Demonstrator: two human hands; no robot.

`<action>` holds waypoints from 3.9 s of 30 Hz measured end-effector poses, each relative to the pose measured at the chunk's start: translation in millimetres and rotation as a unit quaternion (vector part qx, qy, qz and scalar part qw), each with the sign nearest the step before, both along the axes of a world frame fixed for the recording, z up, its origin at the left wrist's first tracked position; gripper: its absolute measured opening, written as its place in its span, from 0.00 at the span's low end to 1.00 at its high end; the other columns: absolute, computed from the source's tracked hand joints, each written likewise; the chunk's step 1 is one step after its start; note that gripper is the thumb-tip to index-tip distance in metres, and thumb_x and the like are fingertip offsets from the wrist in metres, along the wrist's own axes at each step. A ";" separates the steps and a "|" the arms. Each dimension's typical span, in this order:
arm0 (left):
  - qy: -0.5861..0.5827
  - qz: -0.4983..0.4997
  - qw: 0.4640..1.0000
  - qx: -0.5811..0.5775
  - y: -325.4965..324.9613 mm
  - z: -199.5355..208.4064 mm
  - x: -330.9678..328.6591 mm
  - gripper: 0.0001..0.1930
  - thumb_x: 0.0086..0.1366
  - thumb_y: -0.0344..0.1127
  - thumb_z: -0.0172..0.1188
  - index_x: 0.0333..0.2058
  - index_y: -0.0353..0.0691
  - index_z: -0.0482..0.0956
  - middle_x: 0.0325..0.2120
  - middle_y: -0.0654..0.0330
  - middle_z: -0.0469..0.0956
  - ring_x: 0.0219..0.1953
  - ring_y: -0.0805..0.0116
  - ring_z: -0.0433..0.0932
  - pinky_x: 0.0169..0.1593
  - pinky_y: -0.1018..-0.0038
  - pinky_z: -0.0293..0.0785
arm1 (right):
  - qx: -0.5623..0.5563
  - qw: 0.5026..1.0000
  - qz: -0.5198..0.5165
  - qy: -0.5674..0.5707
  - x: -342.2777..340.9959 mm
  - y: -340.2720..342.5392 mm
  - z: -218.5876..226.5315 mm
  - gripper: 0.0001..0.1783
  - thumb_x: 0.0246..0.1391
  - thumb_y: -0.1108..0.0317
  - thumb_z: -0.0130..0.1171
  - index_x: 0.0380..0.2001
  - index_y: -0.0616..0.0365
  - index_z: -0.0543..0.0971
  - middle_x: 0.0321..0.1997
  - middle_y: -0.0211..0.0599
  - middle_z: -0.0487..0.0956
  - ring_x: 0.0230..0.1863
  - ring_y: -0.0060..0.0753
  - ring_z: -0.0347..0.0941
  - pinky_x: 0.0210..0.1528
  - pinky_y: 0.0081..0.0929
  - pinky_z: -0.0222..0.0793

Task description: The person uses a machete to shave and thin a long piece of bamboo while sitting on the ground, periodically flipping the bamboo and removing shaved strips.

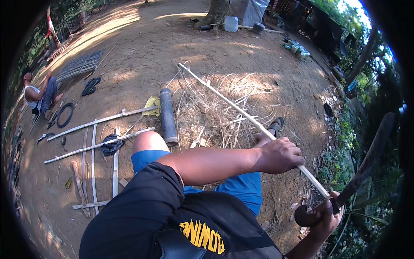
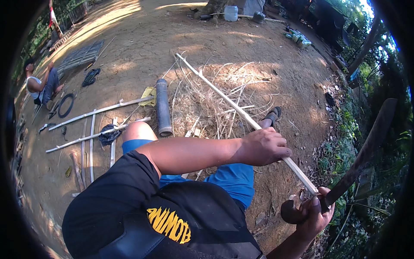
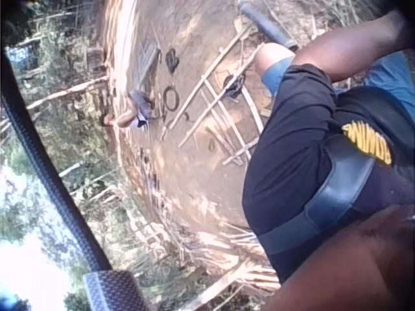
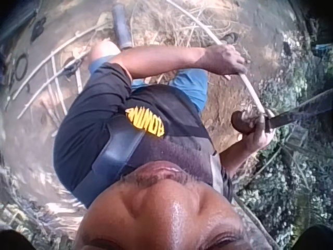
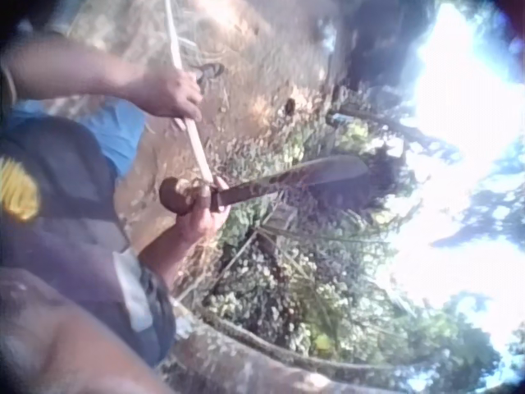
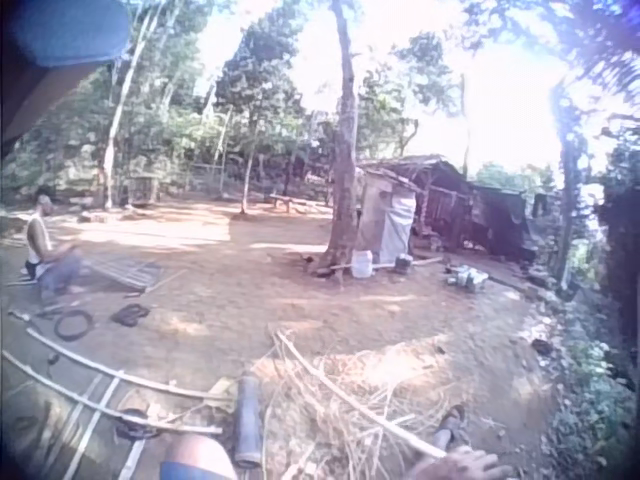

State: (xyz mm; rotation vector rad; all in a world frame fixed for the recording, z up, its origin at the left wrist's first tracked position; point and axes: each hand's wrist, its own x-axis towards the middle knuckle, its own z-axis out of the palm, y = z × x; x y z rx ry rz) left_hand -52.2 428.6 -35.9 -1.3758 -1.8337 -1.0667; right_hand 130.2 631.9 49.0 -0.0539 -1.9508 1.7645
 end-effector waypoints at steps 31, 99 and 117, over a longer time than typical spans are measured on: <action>0.151 0.172 0.763 0.605 -383.2 280.0 125.3 0.24 0.72 0.58 0.44 0.26 0.44 0.66 0.18 0.67 0.62 0.20 0.74 0.58 0.25 0.77 0.57 | 0.463 0.780 0.336 -0.254 -151.1 -176.1 -281.5 0.24 0.46 0.61 0.65 0.43 0.66 0.79 0.36 0.57 0.81 0.41 0.52 0.79 0.47 0.42 0.73; 0.005 0.089 0.883 0.461 -263.3 57.4 195.0 0.35 0.56 0.78 0.49 0.21 0.47 0.59 0.12 0.70 0.53 0.13 0.79 0.50 0.20 0.81 0.49 | 0.309 0.835 0.437 -0.127 -133.5 -283.7 -164.4 0.14 0.52 0.63 0.58 0.41 0.56 0.74 0.32 0.53 0.79 0.38 0.60 0.76 0.41 0.51 0.71; -0.007 0.123 0.858 0.498 -256.6 74.1 220.6 0.34 0.54 0.76 0.55 0.20 0.48 0.59 0.12 0.71 0.53 0.14 0.79 0.50 0.21 0.80 0.46 | 0.315 0.854 0.394 -0.126 -130.9 -290.1 -194.8 0.12 0.51 0.66 0.59 0.39 0.56 0.75 0.29 0.51 0.80 0.35 0.56 0.78 0.36 0.47 0.73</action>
